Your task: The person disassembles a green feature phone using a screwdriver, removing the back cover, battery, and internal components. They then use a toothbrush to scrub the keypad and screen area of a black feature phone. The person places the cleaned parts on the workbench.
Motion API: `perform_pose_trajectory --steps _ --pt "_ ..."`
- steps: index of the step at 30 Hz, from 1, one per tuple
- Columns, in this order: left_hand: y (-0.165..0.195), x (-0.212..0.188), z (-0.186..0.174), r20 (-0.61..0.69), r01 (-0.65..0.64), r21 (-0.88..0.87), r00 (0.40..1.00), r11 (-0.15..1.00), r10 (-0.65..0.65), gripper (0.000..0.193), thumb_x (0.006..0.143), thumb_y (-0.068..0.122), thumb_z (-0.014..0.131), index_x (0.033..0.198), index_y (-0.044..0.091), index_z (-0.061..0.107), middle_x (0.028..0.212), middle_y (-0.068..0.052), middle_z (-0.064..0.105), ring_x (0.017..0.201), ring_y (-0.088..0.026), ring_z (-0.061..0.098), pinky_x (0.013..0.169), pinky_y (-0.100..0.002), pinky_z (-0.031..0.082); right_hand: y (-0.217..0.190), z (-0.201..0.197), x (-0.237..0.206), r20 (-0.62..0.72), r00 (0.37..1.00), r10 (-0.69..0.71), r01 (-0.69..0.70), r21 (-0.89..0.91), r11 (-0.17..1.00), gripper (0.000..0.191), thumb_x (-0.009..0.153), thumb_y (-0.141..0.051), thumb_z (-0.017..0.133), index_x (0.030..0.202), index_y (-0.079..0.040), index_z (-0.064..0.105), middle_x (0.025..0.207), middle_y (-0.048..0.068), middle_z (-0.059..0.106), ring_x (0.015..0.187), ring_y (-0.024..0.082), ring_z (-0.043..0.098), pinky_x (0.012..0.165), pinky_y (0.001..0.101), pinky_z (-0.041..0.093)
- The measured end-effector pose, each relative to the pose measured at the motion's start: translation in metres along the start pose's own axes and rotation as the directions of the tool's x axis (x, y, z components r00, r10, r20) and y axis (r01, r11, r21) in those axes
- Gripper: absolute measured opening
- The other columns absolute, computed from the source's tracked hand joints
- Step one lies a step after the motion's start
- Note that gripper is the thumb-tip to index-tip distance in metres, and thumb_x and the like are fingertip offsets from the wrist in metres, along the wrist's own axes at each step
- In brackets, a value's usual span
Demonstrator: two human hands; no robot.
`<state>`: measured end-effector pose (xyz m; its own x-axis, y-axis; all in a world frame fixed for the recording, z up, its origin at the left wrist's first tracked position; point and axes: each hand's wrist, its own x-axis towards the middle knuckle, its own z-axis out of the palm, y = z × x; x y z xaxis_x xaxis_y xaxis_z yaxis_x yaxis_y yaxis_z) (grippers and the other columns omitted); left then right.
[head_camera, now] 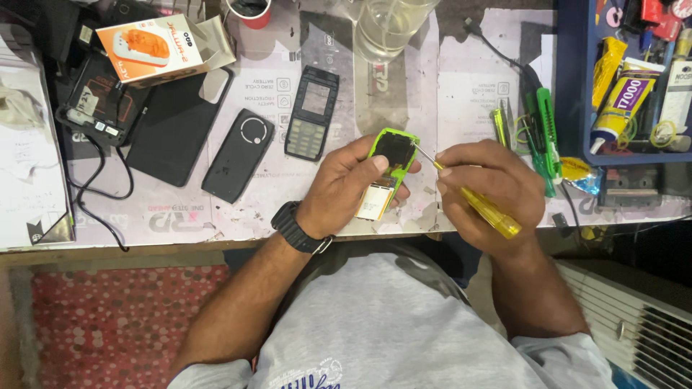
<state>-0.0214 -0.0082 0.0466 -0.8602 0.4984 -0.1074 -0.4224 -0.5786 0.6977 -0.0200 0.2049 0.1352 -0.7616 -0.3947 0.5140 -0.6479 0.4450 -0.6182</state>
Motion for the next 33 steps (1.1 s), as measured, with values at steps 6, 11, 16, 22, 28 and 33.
perform_pose_trajectory --steps 6,11,16,22,28,33 --pt "-0.001 0.0 -0.001 0.004 -0.004 0.009 1.0 1.0 0.004 0.036 0.11 0.015 0.049 0.14 -0.005 0.056 0.121 -0.017 0.071 0.094 -0.017 0.072 0.083 -0.03 0.062 0.0 0.0 0.006 0.022 1.0 0.016 -0.016 0.006 1.0 0.027 0.083 0.011 0.076 0.105 -0.001 0.066 0.109 0.019 0.071 0.092 0.026 0.072 0.073 0.0304 0.057" --pt "-0.002 0.0 -0.001 0.006 -0.027 0.051 1.0 0.998 0.026 0.036 0.11 0.017 0.05 0.139 -0.004 0.058 0.121 -0.016 0.072 0.094 -0.016 0.072 0.083 -0.03 0.062 -0.003 -0.002 0.009 0.038 0.999 0.021 -0.021 -0.008 1.0 0.028 0.084 0.011 0.075 0.107 -0.002 0.067 0.111 0.017 0.071 0.089 0.025 0.072 0.076 0.0303 0.057" --pt "-0.004 -0.001 -0.002 0.038 -0.069 0.092 0.997 0.993 0.065 0.039 0.112 0.023 0.053 0.14 -0.003 0.059 0.12 -0.015 0.071 0.089 -0.014 0.068 0.079 -0.028 0.06 -0.004 -0.011 0.015 0.135 0.991 0.005 0.0 -0.036 0.999 0.028 0.087 0.008 0.081 0.109 -0.002 0.068 0.111 0.015 0.072 0.095 0.026 0.073 0.078 0.0305 0.058" --pt "-0.004 -0.002 -0.002 0.034 -0.068 0.109 0.997 0.992 0.064 0.044 0.111 0.031 0.054 0.139 -0.002 0.059 0.118 -0.014 0.072 0.085 -0.014 0.069 0.072 -0.028 0.06 0.009 -0.018 0.019 0.164 0.983 0.088 -0.103 0.086 0.991 0.023 0.089 0.004 0.084 0.108 0.0 0.071 0.108 0.017 0.074 0.094 0.022 0.076 0.08 0.0272 0.06" --pt "-0.004 -0.002 -0.003 0.057 -0.065 0.125 0.997 0.99 0.058 0.046 0.111 0.033 0.054 0.14 -0.002 0.058 0.118 -0.014 0.072 0.085 -0.013 0.07 0.072 -0.027 0.061 0.027 -0.025 0.01 0.18 0.948 0.263 -0.304 0.268 0.914 0.017 0.093 0.004 0.081 0.106 0.004 0.072 0.104 0.017 0.075 0.094 0.02 0.074 0.085 0.0261 0.059" --pt "-0.005 -0.002 -0.004 0.075 -0.053 0.112 0.996 0.992 0.045 0.048 0.111 0.034 0.054 0.142 -0.002 0.057 0.119 -0.015 0.072 0.086 -0.013 0.07 0.073 -0.027 0.061 0.044 -0.021 0.0 0.195 0.891 0.411 -0.447 0.54 0.713 0.018 0.093 0.007 0.079 0.108 0.009 0.071 0.104 0.02 0.073 0.09 0.022 0.073 0.081 0.029 0.061"
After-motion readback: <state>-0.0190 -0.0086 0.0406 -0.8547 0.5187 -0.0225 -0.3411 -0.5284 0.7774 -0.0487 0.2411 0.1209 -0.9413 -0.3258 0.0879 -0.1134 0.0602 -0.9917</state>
